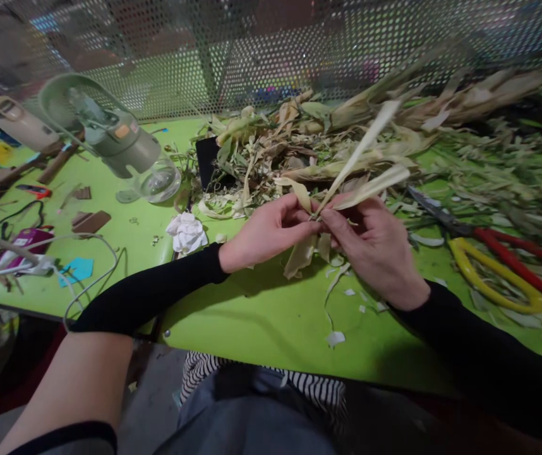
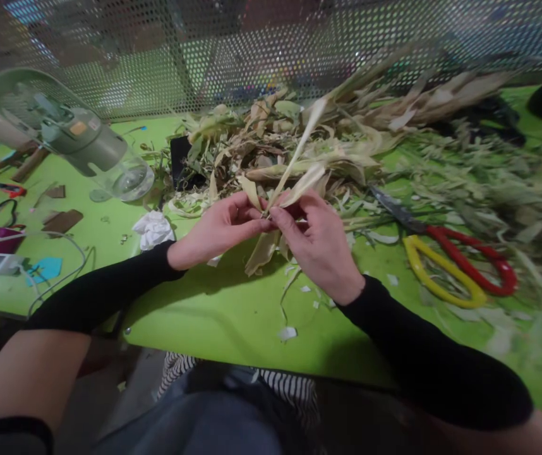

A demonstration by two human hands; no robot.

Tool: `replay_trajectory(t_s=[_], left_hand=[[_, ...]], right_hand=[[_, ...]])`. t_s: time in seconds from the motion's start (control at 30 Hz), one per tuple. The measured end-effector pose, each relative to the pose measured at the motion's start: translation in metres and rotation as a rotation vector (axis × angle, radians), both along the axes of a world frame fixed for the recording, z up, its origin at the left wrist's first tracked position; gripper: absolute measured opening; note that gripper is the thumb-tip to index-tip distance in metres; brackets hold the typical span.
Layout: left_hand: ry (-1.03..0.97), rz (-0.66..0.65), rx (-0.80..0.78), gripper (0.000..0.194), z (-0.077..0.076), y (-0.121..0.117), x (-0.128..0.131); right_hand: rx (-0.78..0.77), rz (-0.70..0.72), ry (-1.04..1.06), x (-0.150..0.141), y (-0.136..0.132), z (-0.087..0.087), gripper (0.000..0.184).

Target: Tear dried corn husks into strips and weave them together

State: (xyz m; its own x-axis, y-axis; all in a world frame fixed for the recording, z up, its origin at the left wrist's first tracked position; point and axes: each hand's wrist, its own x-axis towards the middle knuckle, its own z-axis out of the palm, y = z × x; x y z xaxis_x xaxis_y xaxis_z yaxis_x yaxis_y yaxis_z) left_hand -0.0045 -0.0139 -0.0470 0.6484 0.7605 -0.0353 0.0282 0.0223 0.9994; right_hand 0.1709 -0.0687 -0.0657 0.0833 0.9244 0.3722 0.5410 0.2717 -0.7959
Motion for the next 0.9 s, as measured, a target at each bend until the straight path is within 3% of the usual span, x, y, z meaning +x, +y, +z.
replay_trajectory(t_s=[0.13,0.3,0.47,0.67,0.77,0.9], left_hand=[[0.034,0.007,0.053,0.015,0.002,0.001,-0.001],[0.047,-0.077,0.078,0.011,0.004,0.009,-0.004],[0.101,-0.091,0.057,0.006,0.003,0.017,-0.007],[0.118,-0.053,0.033,0.014,0.005,0.015,-0.004],[0.110,0.004,0.035,0.012,0.006,0.018,-0.006],[0.215,0.006,0.183,0.007,0.000,0.020,-0.009]], right_hand=[[-0.091,0.041,0.070,0.000,-0.001,0.005,0.023],[-0.244,0.136,0.167,0.004,0.001,0.008,0.032],[-0.243,0.090,0.071,0.005,0.003,0.010,0.037],[-0.262,0.091,-0.018,0.003,0.002,0.010,0.049],[-0.156,0.111,-0.199,0.001,-0.001,0.010,0.041],[0.174,0.070,-0.585,0.000,-0.004,0.011,0.028]])
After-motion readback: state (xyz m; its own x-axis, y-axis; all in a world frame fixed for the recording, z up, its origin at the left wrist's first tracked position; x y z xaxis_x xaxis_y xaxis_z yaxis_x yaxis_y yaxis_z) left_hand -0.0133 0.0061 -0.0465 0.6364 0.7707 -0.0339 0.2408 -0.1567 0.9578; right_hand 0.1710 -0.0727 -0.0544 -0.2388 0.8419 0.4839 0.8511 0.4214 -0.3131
